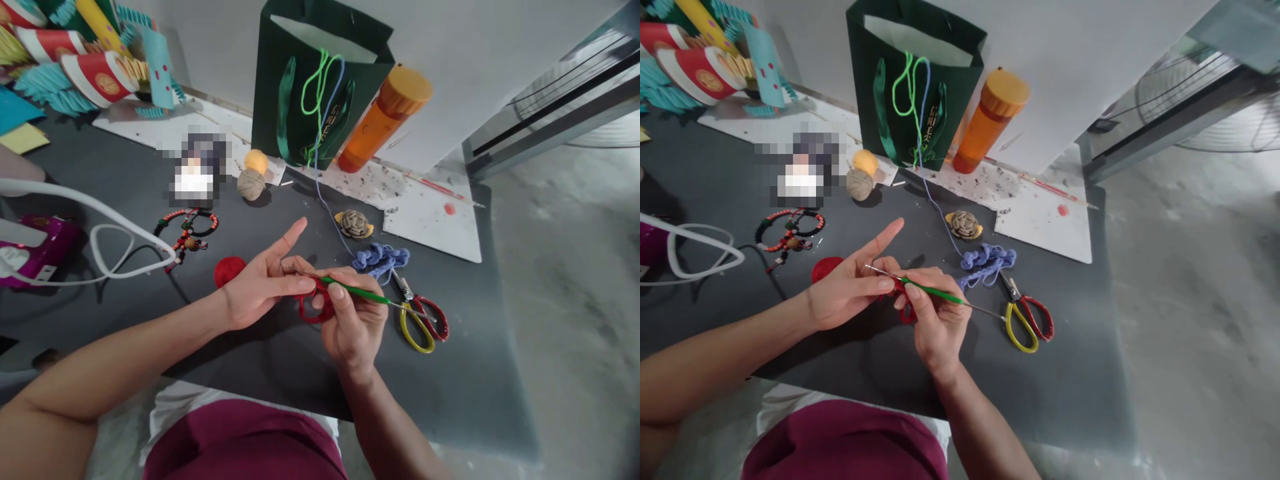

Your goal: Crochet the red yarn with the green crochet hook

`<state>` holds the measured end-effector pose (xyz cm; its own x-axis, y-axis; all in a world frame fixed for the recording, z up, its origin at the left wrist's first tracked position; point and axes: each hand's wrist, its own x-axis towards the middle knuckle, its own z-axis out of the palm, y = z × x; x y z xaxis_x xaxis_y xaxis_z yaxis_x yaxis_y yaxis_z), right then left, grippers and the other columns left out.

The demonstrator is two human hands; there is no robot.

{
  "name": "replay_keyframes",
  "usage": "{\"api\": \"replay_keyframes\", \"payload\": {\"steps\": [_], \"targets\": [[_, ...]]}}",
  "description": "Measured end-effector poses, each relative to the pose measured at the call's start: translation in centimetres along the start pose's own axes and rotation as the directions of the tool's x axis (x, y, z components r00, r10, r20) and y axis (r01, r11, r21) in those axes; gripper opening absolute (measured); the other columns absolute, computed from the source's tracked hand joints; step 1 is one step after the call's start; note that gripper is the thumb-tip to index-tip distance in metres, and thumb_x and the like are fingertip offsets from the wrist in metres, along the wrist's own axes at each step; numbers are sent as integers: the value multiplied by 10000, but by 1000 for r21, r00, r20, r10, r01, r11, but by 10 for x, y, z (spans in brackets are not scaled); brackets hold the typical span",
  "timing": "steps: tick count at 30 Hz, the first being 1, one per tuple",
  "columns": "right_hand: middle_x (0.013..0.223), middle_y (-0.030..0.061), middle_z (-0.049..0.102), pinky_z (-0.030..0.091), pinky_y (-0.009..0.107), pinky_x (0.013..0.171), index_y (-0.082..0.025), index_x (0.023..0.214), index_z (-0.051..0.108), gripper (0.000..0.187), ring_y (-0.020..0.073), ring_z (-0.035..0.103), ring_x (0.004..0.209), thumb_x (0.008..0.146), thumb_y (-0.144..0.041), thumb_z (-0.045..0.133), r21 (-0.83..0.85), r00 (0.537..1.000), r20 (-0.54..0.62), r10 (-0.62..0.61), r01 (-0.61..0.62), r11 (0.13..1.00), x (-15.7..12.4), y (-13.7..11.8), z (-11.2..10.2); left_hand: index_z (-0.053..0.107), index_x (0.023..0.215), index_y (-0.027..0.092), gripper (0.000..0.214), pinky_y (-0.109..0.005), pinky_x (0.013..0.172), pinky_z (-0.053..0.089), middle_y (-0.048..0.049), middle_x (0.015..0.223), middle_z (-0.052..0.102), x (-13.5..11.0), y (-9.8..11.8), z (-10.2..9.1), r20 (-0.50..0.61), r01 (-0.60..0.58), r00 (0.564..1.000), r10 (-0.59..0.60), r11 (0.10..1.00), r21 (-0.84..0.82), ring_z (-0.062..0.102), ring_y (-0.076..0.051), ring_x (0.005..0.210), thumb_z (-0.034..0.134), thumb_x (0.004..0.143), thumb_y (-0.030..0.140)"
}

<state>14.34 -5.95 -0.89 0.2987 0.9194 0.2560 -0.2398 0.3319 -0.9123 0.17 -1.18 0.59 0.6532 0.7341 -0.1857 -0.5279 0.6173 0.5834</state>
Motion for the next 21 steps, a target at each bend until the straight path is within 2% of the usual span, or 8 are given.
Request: {"api": "replay_keyframes", "payload": {"steps": [3,7,10,13,17,21], "targets": [[824,-36,809,519,195,431,-295,932,770,38,77,636,460,900,-314,780,4,998,-37,49,-48,999,0,-2,1,91,1687,288,1189,-306,773,459,84,774,745,0,-1,-2,12,45,999,-44,998,-39,701,-129,700,849,782,149],[783,-8,790,549,238,447,-266,940,712,109,136,702,518,934,-374,726,-109,996,-69,59,-67,992,-1,-1,-3,151,1682,259,1151,-297,766,450,75,762,747,1,0,-4,15,73,997,-72,995,-67,694,-121,703,854,778,144],[744,-6,757,564,263,467,-271,980,663,119,154,710,523,978,-389,656,-184,996,-86,37,-52,981,-2,1,-8,150,1681,282,1166,-303,780,458,83,753,738,1,1,-4,21,91,996,-90,993,-78,682,-119,701,863,769,148],[726,-15,735,608,312,564,-293,1012,612,93,174,737,580,1021,-379,577,-222,995,-103,-10,-13,975,0,2,-10,166,1677,284,1177,-309,808,469,87,755,734,1,1,-5,4,108,994,-108,990,-87,655,-109,694,871,746,137],[689,-20,724,634,380,689,-310,1009,576,109,216,785,712,1053,-373,498,-196,998,-63,-6,-6,981,4,1,-9,329,1633,278,1058,-310,814,462,84,744,720,2,0,-9,5,132,991,-132,986,-103,652,-109,708,861,731,125],[605,-31,702,628,378,654,-298,972,575,162,221,771,641,1035,-437,520,-151,995,-32,98,-102,983,7,1,-8,545,1506,275,867,-307,771,462,62,771,727,3,0,-11,22,169,986,-168,981,-95,665,-121,716,862,713,125]]}}
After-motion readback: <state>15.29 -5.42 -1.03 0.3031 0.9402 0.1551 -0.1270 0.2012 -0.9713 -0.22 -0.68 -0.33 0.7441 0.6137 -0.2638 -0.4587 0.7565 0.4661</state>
